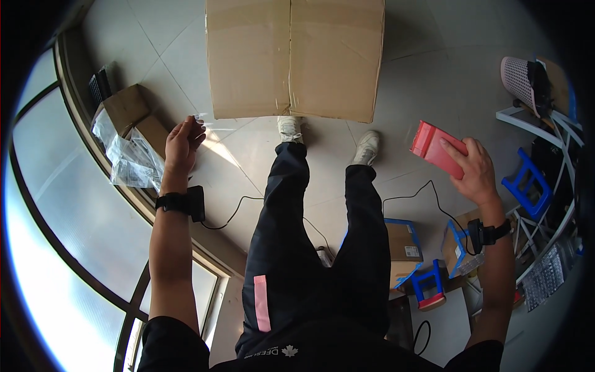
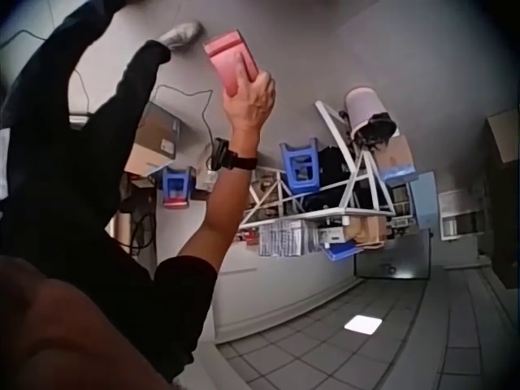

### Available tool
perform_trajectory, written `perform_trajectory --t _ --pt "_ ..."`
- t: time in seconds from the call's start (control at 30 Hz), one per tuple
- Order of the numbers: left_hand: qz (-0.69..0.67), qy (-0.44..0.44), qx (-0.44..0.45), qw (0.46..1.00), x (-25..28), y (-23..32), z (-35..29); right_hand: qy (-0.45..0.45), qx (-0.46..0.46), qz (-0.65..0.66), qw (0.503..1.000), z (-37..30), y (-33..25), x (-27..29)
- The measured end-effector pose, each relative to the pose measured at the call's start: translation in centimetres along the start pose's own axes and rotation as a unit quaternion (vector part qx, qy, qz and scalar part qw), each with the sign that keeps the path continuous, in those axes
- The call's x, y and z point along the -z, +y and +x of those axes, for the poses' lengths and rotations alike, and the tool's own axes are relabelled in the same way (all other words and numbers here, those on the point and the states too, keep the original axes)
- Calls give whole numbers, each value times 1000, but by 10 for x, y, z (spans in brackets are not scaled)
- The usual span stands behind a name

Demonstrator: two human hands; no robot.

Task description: Packaging items into a cardboard box and sealing it with tape.

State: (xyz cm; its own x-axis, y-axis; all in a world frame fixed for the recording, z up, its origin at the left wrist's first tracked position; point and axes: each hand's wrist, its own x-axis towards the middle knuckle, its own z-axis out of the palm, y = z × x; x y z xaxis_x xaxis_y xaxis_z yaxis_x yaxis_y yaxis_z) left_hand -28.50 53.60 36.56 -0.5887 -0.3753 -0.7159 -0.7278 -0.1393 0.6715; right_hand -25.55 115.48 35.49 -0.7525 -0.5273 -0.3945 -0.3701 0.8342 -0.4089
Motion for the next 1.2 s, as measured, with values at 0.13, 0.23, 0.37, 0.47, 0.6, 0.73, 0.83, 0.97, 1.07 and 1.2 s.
perform_trajectory --t 0.13,0.23,0.37,0.47,0.6,0.73,0.83,0.97,1.07,1.2 --pt "29 23 20 999 6 -4 12 -1 0 -8 1000 12 -2 -6" --pt "43 16 34 998 8 -8 26 -3 -1 -16 1000 22 -2 -13" --pt "61 3 51 997 9 -19 43 -20 -7 -17 1000 53 -18 -24" --pt "68 9 75 995 -9 -39 47 -25 -14 -32 999 77 -34 -42" --pt "-83 -11 106 991 -44 -60 36 -8 -23 -36 999 94 -51 -59" --pt "-213 -92 108 967 -25 -92 52 4 -19 -44 999 111 -66 -61" --pt "119 -170 -88 974 -17 -107 58 -1 -20 -57 998 119 -74 -61" --pt "-209 -167 86 960 -71 -113 4 33 15 -142 989 111 -63 -89" --pt "-266 -203 88 938 -103 -94 -32 -125 -88 -316 936 108 -24 -124" --pt "-230 -183 56 954 -89 -90 -26 0 -246 -117 962 107 -59 -49"
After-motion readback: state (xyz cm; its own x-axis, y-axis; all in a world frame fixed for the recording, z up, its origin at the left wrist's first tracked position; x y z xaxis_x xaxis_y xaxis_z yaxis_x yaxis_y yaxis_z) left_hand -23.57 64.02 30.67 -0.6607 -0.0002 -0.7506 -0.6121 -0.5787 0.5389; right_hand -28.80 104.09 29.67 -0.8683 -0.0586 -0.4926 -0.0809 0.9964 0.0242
